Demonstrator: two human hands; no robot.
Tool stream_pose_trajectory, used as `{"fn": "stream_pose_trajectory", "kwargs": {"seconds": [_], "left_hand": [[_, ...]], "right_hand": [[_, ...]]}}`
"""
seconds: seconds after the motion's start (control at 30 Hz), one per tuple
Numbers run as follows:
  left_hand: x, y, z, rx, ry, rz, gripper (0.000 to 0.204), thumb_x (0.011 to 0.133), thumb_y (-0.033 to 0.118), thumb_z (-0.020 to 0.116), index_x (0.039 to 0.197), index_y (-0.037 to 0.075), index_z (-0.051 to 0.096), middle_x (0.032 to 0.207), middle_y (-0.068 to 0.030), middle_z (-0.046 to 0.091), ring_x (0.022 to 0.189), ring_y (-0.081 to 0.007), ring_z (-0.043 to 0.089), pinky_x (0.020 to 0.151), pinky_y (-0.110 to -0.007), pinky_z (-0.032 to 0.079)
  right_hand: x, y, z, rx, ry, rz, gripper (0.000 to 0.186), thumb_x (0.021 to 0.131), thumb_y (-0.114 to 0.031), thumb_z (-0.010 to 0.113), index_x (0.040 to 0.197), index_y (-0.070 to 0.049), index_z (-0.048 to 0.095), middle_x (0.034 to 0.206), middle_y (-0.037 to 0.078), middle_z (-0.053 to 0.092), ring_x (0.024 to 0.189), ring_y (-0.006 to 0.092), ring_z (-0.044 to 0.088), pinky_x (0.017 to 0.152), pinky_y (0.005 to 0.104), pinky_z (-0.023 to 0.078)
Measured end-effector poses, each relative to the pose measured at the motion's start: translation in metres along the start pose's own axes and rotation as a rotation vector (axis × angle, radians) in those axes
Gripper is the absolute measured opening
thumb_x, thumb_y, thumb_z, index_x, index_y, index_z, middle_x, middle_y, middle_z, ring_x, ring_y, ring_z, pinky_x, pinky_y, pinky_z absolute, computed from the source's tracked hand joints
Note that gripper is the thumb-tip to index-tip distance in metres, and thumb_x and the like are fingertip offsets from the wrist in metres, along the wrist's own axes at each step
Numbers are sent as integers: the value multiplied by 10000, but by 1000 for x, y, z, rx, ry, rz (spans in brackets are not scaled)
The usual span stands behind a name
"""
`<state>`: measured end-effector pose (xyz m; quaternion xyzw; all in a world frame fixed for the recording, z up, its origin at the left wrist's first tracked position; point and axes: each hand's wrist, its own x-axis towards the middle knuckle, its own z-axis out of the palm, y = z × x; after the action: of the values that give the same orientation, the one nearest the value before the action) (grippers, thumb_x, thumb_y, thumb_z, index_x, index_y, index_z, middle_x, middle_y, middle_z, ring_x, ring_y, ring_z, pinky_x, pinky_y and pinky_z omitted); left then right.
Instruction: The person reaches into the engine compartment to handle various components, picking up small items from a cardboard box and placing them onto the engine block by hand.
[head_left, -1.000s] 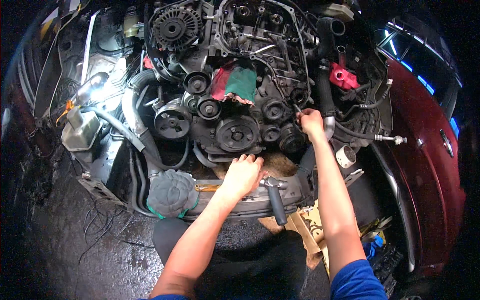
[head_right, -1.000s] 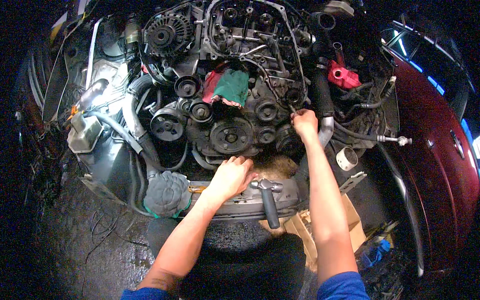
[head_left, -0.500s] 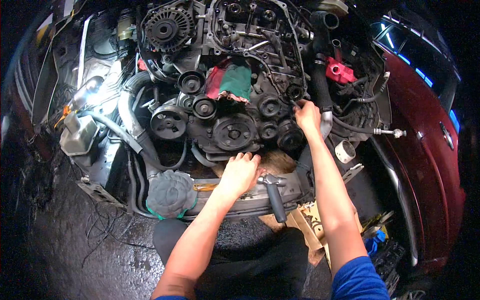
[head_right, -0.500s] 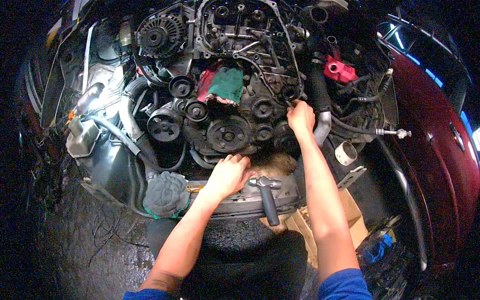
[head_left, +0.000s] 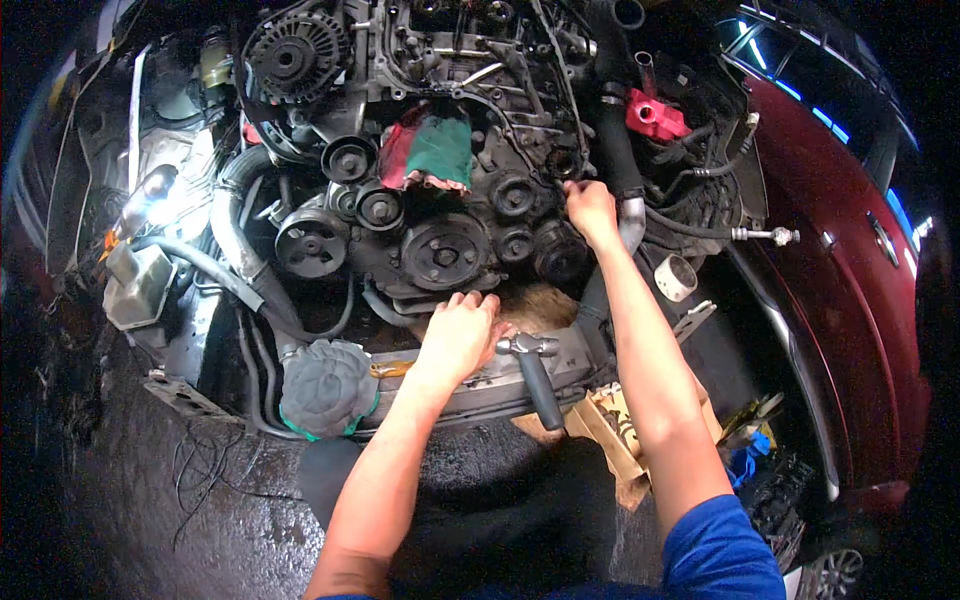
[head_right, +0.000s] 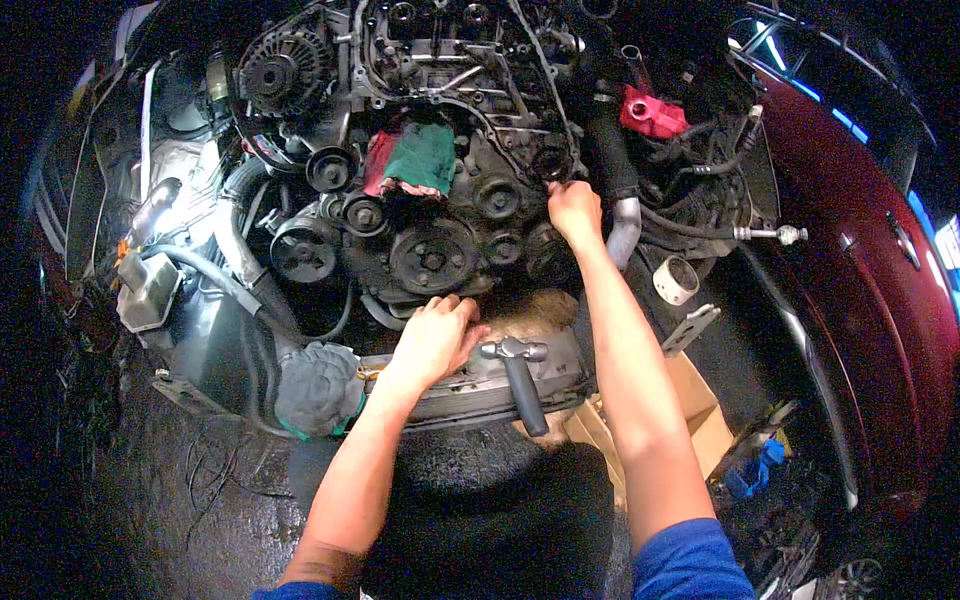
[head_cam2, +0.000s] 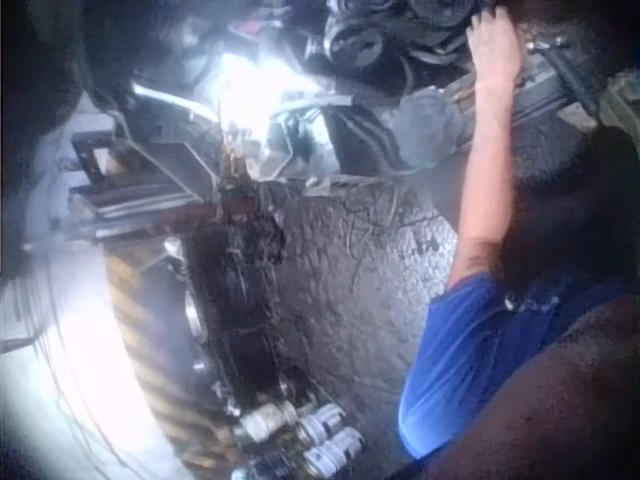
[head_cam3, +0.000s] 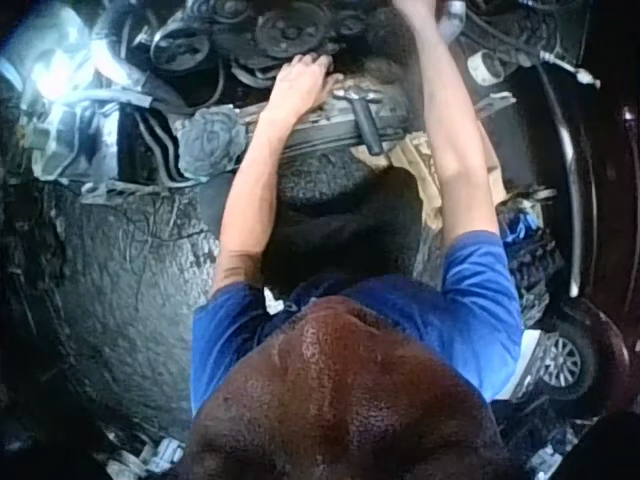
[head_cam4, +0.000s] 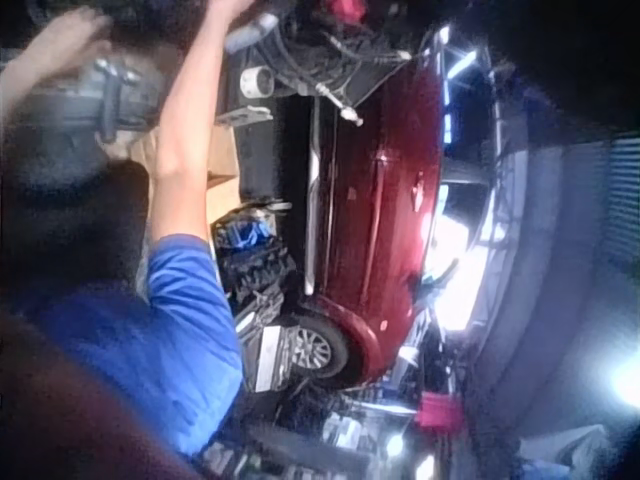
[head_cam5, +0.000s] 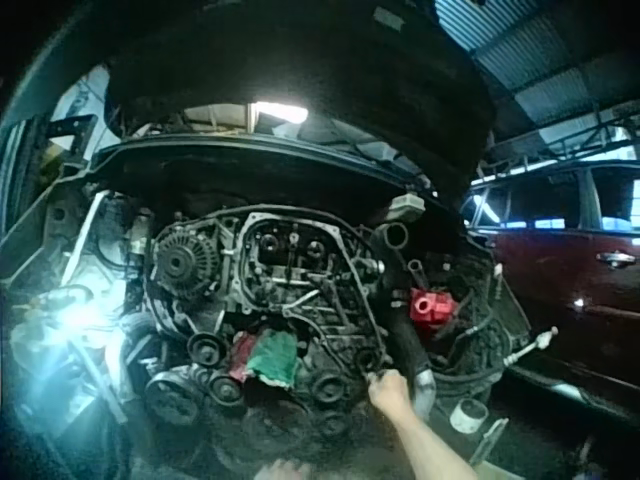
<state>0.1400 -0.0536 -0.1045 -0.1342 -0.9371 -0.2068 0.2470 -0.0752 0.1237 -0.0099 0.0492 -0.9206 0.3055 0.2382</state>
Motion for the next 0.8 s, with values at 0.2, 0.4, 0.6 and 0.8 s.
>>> {"fn": "stream_pose_trajectory", "kwargs": {"seconds": [0.2,0.4,0.6,0.8], "left_hand": [[0,-3,4,10,-29,-20,303,884,335,640,978,48,618,960,-150,627,965,-328,605,840,-438,497],[-5,-6,-4,27,-35,-44,310,889,332,637,983,37,616,957,-152,628,959,-332,608,838,-438,500],[7,11,5,-28,-15,28,303,887,326,643,969,35,618,950,-158,630,949,-342,614,832,-443,503],[-7,-7,-6,14,-9,-23,308,885,329,644,960,31,616,947,-165,631,947,-347,617,825,-447,507]], "right_hand": [[9,11,-4,50,-246,96,187,884,-187,605,888,-9,660,885,196,698,747,326,697,621,423,520],[-24,-17,1,-69,20,-67,271,883,-254,610,966,-2,669,994,254,678,994,419,649,855,486,514],[42,66,-2,981,-520,467,308,943,-214,530,836,53,641,852,204,693,642,242,658,509,391,489],[-15,-21,-1,-250,6,-106,264,837,-199,643,969,26,687,1011,251,682,1008,409,654,862,468,522]]}}
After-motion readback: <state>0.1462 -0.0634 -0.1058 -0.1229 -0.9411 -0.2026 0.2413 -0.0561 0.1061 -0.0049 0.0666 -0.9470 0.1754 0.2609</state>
